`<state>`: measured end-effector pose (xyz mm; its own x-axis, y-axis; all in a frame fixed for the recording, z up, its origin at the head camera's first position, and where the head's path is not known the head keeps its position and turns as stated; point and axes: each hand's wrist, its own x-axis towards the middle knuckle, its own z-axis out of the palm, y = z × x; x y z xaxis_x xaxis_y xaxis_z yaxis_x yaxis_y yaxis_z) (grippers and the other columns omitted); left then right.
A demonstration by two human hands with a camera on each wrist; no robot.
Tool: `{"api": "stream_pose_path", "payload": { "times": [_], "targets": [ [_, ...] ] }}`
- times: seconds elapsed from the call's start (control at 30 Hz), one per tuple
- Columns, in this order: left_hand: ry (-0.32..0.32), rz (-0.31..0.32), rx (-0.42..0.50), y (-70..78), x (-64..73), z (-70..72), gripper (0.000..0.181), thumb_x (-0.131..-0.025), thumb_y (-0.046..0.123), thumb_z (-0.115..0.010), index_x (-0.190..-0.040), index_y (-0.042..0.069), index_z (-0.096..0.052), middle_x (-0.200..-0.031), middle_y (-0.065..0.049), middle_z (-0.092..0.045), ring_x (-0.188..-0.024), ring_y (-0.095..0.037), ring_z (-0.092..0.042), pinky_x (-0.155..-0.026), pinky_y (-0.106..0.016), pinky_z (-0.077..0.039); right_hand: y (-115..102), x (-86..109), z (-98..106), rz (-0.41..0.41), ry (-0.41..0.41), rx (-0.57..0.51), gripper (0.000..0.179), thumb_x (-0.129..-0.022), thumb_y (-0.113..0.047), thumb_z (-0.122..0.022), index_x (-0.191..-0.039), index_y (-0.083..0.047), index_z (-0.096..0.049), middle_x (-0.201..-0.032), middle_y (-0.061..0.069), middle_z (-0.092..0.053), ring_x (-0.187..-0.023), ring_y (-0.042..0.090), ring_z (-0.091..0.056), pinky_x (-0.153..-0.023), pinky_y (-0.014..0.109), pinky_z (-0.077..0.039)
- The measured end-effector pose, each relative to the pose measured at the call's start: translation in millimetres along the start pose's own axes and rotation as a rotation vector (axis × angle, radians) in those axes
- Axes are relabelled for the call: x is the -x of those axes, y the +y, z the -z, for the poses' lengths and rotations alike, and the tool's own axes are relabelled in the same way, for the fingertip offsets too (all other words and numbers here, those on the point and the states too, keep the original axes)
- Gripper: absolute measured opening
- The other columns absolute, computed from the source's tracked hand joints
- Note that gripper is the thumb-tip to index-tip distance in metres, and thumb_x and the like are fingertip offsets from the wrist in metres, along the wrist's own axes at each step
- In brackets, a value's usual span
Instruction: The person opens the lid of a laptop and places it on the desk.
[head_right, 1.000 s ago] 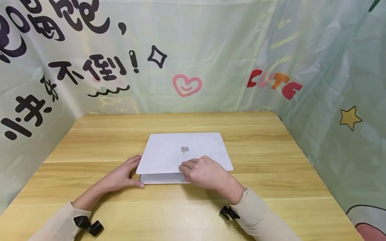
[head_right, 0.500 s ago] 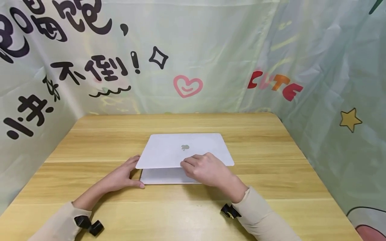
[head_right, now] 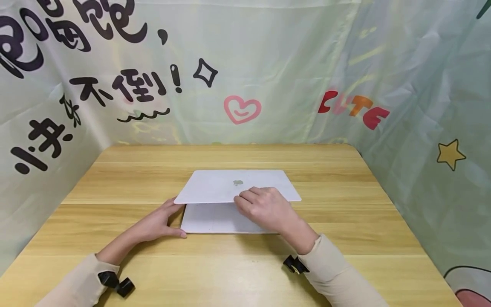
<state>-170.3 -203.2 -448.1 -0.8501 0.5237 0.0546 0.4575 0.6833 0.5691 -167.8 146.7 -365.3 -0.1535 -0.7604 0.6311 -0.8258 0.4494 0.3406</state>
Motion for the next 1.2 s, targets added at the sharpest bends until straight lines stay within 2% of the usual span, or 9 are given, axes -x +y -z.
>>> {"api": "stream_pose_path", "payload": {
  "times": [0.13, 0.33, 0.53, 0.8, 1.03, 1.2],
  "targets": [
    [-0.010, 0.020, -0.012, 1.6, -0.2, 0.6, 0.111, -0.070, 0.063, -0.078, -0.152, 0.003, -0.033, -0.155, -0.022, -0.029, -0.144, -0.043, -0.018, -0.114, -0.058, -0.017, 1, -0.9, -3, -0.034, 0.070, 0.018, 0.016, -0.093, -0.012, -0.058, -0.087, -0.008, -0.072, -0.081, -0.002, -0.069, -0.069, 0.015, -0.067, -0.057, 0.030, -0.057],
    [-0.023, 0.020, -0.021, 1.3, -0.5, 0.8, 0.110, -0.071, 0.063, -0.077, -0.151, 0.002, -0.034, -0.156, -0.017, -0.030, -0.145, -0.038, -0.017, -0.114, -0.056, -0.019, 1, -4.9, -9, -0.109, 0.200, 0.090, 0.019, -0.095, -0.020, -0.062, -0.082, -0.008, -0.071, -0.077, 0.000, -0.069, -0.065, 0.018, -0.067, -0.057, 0.034, -0.057],
    [-0.028, 0.033, -0.017, 0.3, -0.4, 0.1, 0.110, -0.071, 0.064, -0.076, -0.151, 0.003, -0.033, -0.156, -0.016, -0.029, -0.145, -0.038, -0.016, -0.114, -0.056, -0.019, 0, -13.2, -12, -0.178, 0.275, 0.150, 0.024, -0.094, -0.025, -0.065, -0.078, -0.007, -0.068, -0.073, 0.003, -0.066, -0.063, 0.022, -0.066, -0.055, 0.036, -0.057],
    [-0.027, 0.033, -0.017, 0.1, 0.0, -0.3, 0.109, -0.072, 0.064, -0.076, -0.151, 0.002, -0.033, -0.157, -0.016, -0.029, -0.146, -0.038, -0.016, -0.115, -0.056, -0.017, 3, -22.4, -17, -0.283, 0.278, 0.195, 0.031, -0.092, -0.030, -0.067, -0.073, -0.007, -0.063, -0.069, 0.006, -0.064, -0.060, 0.026, -0.062, -0.052, 0.036, -0.054],
    [-0.021, 0.024, -0.013, 0.1, 0.0, 0.2, 0.110, -0.071, 0.065, -0.075, -0.152, 0.003, -0.033, -0.156, -0.017, -0.029, -0.145, -0.038, -0.016, -0.114, -0.057, -0.019, 8, -29.3, -18, -0.362, 0.249, 0.197, 0.038, -0.094, -0.037, -0.064, -0.075, -0.005, -0.063, -0.074, 0.010, -0.062, -0.070, 0.033, -0.058, -0.061, 0.043, -0.048],
    [-0.015, 0.015, -0.007, -0.7, 0.3, 0.2, 0.108, -0.072, 0.062, -0.076, -0.151, 0.002, -0.034, -0.155, -0.020, -0.029, -0.144, -0.041, -0.017, -0.113, -0.059, -0.019, 11, -32.5, -17, -0.398, 0.219, 0.189, 0.040, -0.095, -0.039, -0.063, -0.077, -0.003, -0.063, -0.076, 0.011, -0.060, -0.072, 0.032, -0.057, -0.068, 0.044, -0.050]
  ]
}}
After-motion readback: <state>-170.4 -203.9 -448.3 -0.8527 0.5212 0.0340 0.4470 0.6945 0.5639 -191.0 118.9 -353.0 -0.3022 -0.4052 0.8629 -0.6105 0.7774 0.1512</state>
